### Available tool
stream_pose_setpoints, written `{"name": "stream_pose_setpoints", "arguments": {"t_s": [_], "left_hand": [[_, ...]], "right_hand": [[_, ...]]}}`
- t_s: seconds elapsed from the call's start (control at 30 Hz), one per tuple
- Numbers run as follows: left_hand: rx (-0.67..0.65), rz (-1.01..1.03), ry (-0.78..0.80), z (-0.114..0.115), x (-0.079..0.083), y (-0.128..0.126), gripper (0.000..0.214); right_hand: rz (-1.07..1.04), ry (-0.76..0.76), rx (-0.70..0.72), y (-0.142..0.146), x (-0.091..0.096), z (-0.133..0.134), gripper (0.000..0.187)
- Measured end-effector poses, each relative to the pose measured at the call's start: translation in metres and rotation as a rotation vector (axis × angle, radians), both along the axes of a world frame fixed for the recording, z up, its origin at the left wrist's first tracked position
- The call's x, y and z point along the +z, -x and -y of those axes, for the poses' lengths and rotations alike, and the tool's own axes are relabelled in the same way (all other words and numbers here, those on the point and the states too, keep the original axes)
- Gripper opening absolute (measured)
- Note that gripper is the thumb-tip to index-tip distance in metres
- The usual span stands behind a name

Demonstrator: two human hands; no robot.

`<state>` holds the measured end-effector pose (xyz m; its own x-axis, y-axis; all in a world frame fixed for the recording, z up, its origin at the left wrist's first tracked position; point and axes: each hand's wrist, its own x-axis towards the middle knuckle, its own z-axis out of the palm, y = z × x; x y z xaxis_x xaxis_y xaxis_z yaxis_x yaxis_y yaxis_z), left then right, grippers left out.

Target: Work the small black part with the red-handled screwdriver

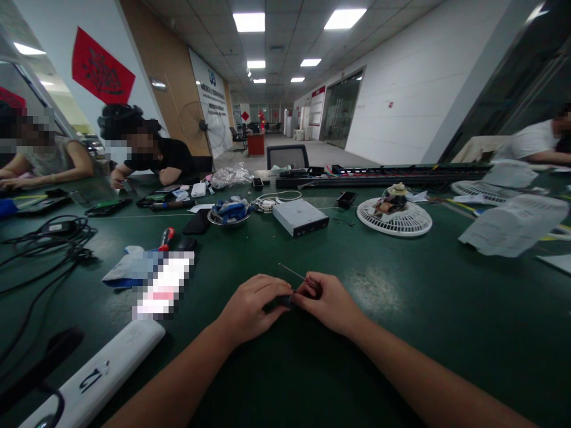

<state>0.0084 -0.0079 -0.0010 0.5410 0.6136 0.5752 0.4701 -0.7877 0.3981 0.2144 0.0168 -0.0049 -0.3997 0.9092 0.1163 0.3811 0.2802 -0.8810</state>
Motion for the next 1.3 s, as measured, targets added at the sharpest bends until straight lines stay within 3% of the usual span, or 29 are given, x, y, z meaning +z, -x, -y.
{"name": "stream_pose_setpoints", "arguments": {"t_s": [0.23, 0.33, 0.47, 0.57, 0.8, 1.03, 1.3], "left_hand": [[0.078, -0.009, -0.035, -0.002, -0.001, 0.0, 0.029], [0.205, 0.006, -0.015, -0.005, -0.001, 0.002, 0.03], [0.438, 0.063, 0.037, -0.01, 0.0, 0.009, 0.031], [0.522, 0.089, 0.054, -0.013, 0.0, 0.014, 0.03], [0.412, 0.03, 0.038, -0.013, -0.002, 0.013, 0.029], [0.393, -0.009, 0.027, -0.012, -0.001, 0.012, 0.03], [0.347, -0.035, 0.027, -0.011, -0.003, 0.011, 0.029]], "right_hand": [[0.078, -0.161, 0.012, 0.002, 0.011, 0.008, 0.023], [0.104, -0.222, -0.024, -0.004, 0.012, 0.003, 0.034], [0.12, -0.309, -0.088, -0.012, 0.01, -0.009, 0.018], [0.117, -0.354, -0.095, -0.015, 0.008, -0.013, 0.022], [0.206, -0.374, -0.067, -0.013, 0.01, -0.011, 0.023], [0.197, -0.385, -0.035, -0.015, 0.016, -0.007, 0.017], [0.203, -0.335, -0.116, -0.013, 0.014, -0.009, 0.016]]}}
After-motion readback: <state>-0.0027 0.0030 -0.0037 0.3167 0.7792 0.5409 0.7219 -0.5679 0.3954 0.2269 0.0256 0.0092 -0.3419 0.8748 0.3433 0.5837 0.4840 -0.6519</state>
